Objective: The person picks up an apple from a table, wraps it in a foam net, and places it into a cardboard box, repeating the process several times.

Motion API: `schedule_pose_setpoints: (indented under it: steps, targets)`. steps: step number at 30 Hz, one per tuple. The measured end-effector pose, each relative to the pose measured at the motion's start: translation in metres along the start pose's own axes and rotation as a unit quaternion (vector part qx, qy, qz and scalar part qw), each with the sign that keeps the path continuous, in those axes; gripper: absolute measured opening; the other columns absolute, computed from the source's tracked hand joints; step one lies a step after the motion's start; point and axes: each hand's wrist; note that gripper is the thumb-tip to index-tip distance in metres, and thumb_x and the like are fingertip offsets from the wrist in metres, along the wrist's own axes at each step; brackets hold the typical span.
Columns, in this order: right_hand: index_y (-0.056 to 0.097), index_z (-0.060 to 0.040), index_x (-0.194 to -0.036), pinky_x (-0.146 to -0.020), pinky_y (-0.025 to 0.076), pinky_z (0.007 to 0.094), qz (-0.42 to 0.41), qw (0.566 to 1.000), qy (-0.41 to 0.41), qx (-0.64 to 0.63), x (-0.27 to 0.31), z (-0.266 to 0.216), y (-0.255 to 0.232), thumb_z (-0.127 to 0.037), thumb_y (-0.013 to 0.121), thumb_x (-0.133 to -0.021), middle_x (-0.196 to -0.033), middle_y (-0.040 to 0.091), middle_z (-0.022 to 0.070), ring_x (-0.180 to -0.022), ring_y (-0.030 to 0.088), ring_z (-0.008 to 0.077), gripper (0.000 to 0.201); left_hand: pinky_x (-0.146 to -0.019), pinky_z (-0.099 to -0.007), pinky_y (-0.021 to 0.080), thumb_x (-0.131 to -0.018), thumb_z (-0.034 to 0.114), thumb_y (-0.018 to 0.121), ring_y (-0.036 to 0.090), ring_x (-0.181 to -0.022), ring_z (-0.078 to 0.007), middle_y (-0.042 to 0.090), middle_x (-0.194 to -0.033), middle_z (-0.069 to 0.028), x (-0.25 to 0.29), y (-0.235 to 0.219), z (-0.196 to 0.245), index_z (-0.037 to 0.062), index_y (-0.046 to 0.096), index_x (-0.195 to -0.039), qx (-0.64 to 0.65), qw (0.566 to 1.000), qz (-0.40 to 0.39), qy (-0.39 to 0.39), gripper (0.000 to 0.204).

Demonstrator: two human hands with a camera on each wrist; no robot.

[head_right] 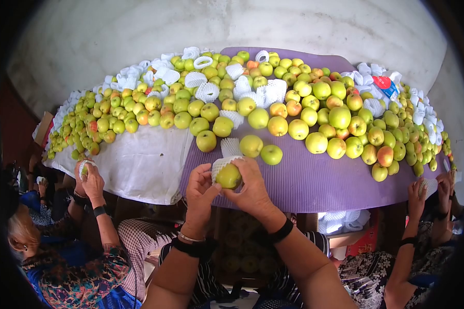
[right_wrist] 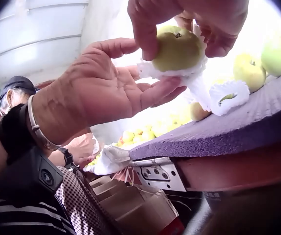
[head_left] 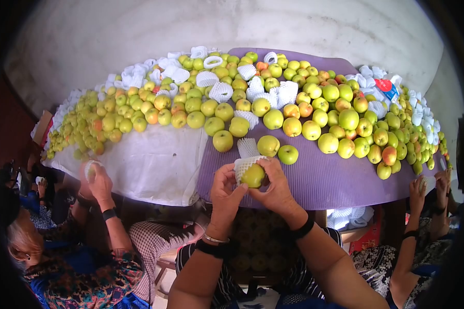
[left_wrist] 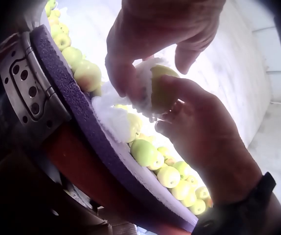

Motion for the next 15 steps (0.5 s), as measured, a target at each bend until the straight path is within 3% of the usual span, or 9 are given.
schedule_pose_setpoints:
  steps: [2,4,6,8,9,11,15]
  targets:
    - [0.043,-0.0036,-0.115,-0.082,0.043,0.0328,0.02,0.988,-0.113,0.105,0.0,0.0,0.001,-0.01,0.075,-0.059,-0.111,0.044,0.0145,-0.1,0.048,0.0235,0.065,-0.079,-0.0254,0.043,-0.075,-0.004,0.059,0.05,-0.09,-0.0131,0.05,-0.103,-0.006,0.001,0.003,0.008,0.0012,0.043,-0.109,-0.003,1.0,-0.024,-0.011,0.038]
    - [0.044,-0.0038,-0.113,-0.083,0.042,0.0351,0.012,0.989,-0.11,0.096,0.001,-0.004,0.001,-0.01,0.075,-0.058,-0.11,0.045,0.0159,-0.1,0.047,0.0272,0.063,-0.079,-0.026,0.044,-0.077,0.001,0.06,0.051,-0.096,-0.0146,0.05,-0.105,-0.0073,0.001,0.004,0.011,0.002,0.039,-0.116,0.027,0.995,-0.013,-0.09,0.044]
    - [0.046,-0.0041,-0.111,-0.085,0.04,0.0375,0.005,0.99,-0.106,0.088,0.001,-0.008,-0.001,-0.01,0.074,-0.058,-0.11,0.045,0.0174,-0.101,0.046,0.031,0.061,-0.08,-0.0271,0.045,-0.078,0.002,0.06,0.051,-0.098,-0.0158,0.05,-0.107,-0.0082,0.001,0.001,0.013,0.0029,0.037,-0.117,0.071,0.991,-0.015,-0.111,0.045]
    - [0.046,-0.006,-0.111,-0.077,0.043,0.0309,-0.016,0.981,-0.015,-0.193,0.0,-0.01,-0.005,-0.005,0.072,-0.062,-0.109,0.045,0.0119,-0.094,0.048,0.0208,0.055,-0.081,-0.0282,0.045,-0.079,0.003,0.059,0.051,-0.101,-0.017,0.049,-0.109,-0.0092,0.001,0.001,0.011,0.0037,0.036,-0.118,0.115,0.985,-0.017,-0.131,0.046]
    - [0.046,-0.006,-0.111,-0.077,0.043,0.0309,-0.016,0.981,-0.015,-0.193,0.001,-0.009,-0.004,-0.005,0.072,-0.062,-0.109,0.045,0.0119,-0.094,0.048,0.0208,0.055,-0.082,-0.0295,0.046,-0.079,0.003,0.06,0.051,-0.101,-0.0179,0.049,-0.11,-0.0095,0.001,0.001,0.007,0.0043,0.034,-0.118,0.149,0.982,-0.013,-0.116,0.047]
    - [0.049,-0.0056,-0.106,-0.071,0.043,0.0232,0.021,0.934,0.064,-0.351,0.004,-0.003,0.001,0.001,0.065,-0.069,-0.101,0.048,0.0059,-0.084,0.048,0.0112,0.04,-0.082,-0.0308,0.047,-0.079,0.003,0.06,0.051,-0.101,-0.0187,0.048,-0.111,-0.0098,0.001,0.003,0.005,0.0049,0.033,-0.119,0.182,0.978,-0.009,-0.101,0.048]
    - [0.052,-0.004,-0.098,-0.069,0.043,0.0211,0.012,0.94,0.073,-0.334,0.008,0.017,0.008,0.005,0.059,-0.075,-0.091,0.051,0.0019,-0.077,0.049,0.0077,0.026,-0.084,-0.0335,0.047,-0.08,0.002,0.057,0.052,-0.101,-0.0203,0.048,-0.112,-0.0099,0.002,0.005,0.003,0.0057,0.034,-0.118,0.187,0.979,-0.008,-0.085,0.045]
Point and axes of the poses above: each hand's wrist, its own x-axis away from the middle knuckle, its own y-axis out of the palm, z = x × y
